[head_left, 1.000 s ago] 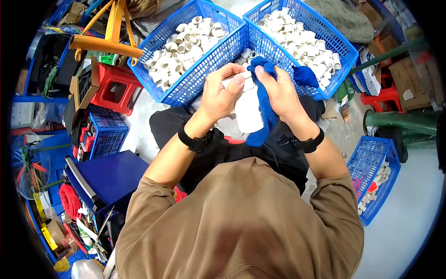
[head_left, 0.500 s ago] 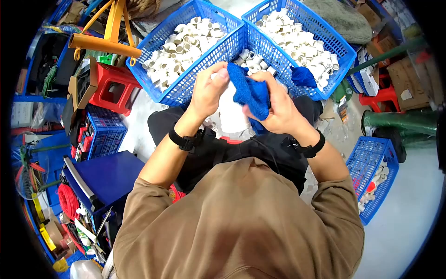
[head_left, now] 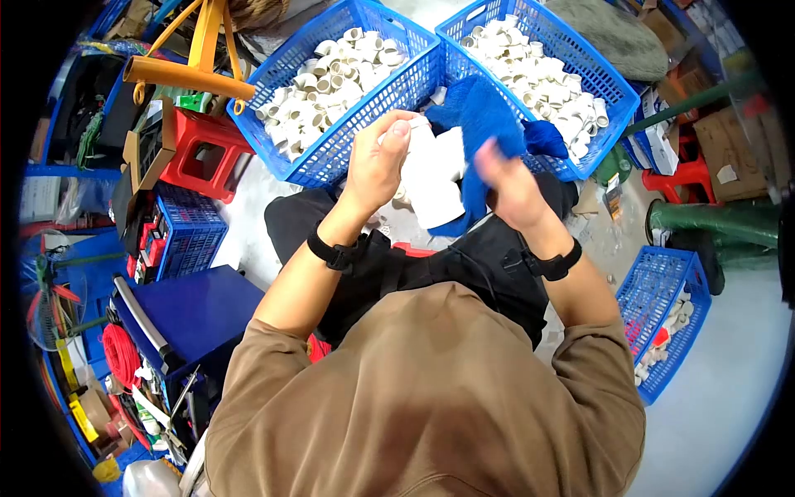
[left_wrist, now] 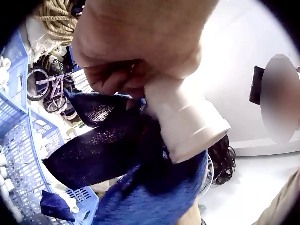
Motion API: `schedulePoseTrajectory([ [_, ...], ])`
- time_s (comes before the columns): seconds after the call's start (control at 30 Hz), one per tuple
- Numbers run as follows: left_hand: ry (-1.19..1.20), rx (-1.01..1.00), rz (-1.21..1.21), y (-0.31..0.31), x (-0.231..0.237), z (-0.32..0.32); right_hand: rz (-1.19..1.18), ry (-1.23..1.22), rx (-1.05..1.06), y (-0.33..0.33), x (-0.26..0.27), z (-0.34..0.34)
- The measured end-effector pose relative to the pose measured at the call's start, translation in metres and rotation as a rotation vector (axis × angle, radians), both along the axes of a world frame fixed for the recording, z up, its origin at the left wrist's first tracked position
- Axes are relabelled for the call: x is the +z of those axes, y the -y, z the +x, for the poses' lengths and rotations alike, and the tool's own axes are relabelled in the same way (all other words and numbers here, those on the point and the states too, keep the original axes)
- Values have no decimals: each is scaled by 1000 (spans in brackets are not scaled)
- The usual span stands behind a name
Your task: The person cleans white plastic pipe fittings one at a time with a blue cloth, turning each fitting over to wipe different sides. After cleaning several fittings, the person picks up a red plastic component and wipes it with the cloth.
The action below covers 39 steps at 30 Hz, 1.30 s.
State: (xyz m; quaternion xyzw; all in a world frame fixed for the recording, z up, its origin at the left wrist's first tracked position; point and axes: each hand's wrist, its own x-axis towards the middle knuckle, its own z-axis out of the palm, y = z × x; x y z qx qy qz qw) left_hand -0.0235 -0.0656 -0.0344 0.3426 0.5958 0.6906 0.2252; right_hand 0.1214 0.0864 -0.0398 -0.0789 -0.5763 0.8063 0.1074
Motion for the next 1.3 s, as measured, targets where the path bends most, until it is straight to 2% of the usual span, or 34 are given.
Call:
schedulePoseTrajectory([
  [0.03, -13, -7, -53, 1, 1, -2, 337, -28, 32, 1, 8, 9],
  [0.07, -13, -10, -54, 2, 2, -3, 519, -64, -23, 4, 14, 8],
  [0.13, -65, -50, -120, 1, 12, -3, 497, -71, 30, 2, 24, 5],
  [0.17, -19, -98, -89, 1, 1, -8, 498, -69, 27, 3, 21, 4],
  [0.2, -19, -98, -89, 1, 5, -5, 601, -139, -49, 5, 14, 1],
  [0.23, -164, -99, -122, 2, 14, 0, 702, -210, -126, 8, 8, -2],
  [0.27, -310, -100, -155, 3, 23, 4, 683, -164, -279, 12, 4, -7],
  [0.3, -156, -117, -308, 5, 29, 5, 605, -108, -266, 13, 10, -9],
  [0.33, -156, -113, -307, 5, 24, 7, 530, -55, -251, 11, 17, -12],
  [0.37, -254, -80, -222, 1, 14, 6, 535, -65, -248, 5, 12, -19],
  [0.4, -348, -52, -141, -2, 12, 8, 532, 88, -244, 0, 7, -26],
  [0.43, -612, -36, -123, -1, 12, 10, 522, 247, -240, -3, 2, -31],
  [0.47, -698, -97, -132, -1, 9, 13, 358, 214, -165, -6, -1, -32],
  [0.53, -816, -202, -168, 1, 12, 19, 137, 372, -20, -20, -13, -38],
  [0.57, -729, -173, -162, 2, 7, 17, -68, 408, 31, -24, -18, -38],
  [0.6, -669, -133, -131, 4, 5, 11, -211, 477, -4, -26, -11, -37],
  [0.67, -415, -72, -148, 14, 3, 3, -553, 269, 26, -31, -8, -31],
  [0.7, -299, -32, -46, 17, -1, -4, -540, 228, -18, -34, -5, -30],
  [0.73, -255, 49, 50, 18, -5, -7, -454, 201, -141, -36, -1, -28],
  [0.8, -123, 163, 49, 25, -6, -15, -177, 180, -245, -40, 2, -20],
  [0.87, -90, 278, 62, 28, -11, -25, 164, -13, -278, -51, -12, -12],
  [0.93, -148, 380, 43, 28, -10, -33, 448, -126, -218, -47, 13, -2],
  [1.0, -112, 400, 44, 29, -6, -34, 514, -100, -239, -43, 25, -5],
  [1.07, -71, 418, 45, 29, -6, -35, 886, 326, -209, -46, 37, -16],
  [1.1, -24, 429, 47, 29, -9, -37, 1058, 519, -178, -57, 22, -27],
  [1.13, 23, 440, 48, 30, -9, -38, 1218, 614, -211, -57, 23, -33],
  [1.23, 32, 476, 15, 33, -7, -37, 1323, 634, -400, -57, 39, -32],
  [1.27, 25, 496, -21, 37, -5, -36, 1425, 486, -542, -65, 30, -32],
  [1.3, 51, 500, -28, 39, -3, -35, 1408, 402, -570, -65, 38, -29],
])
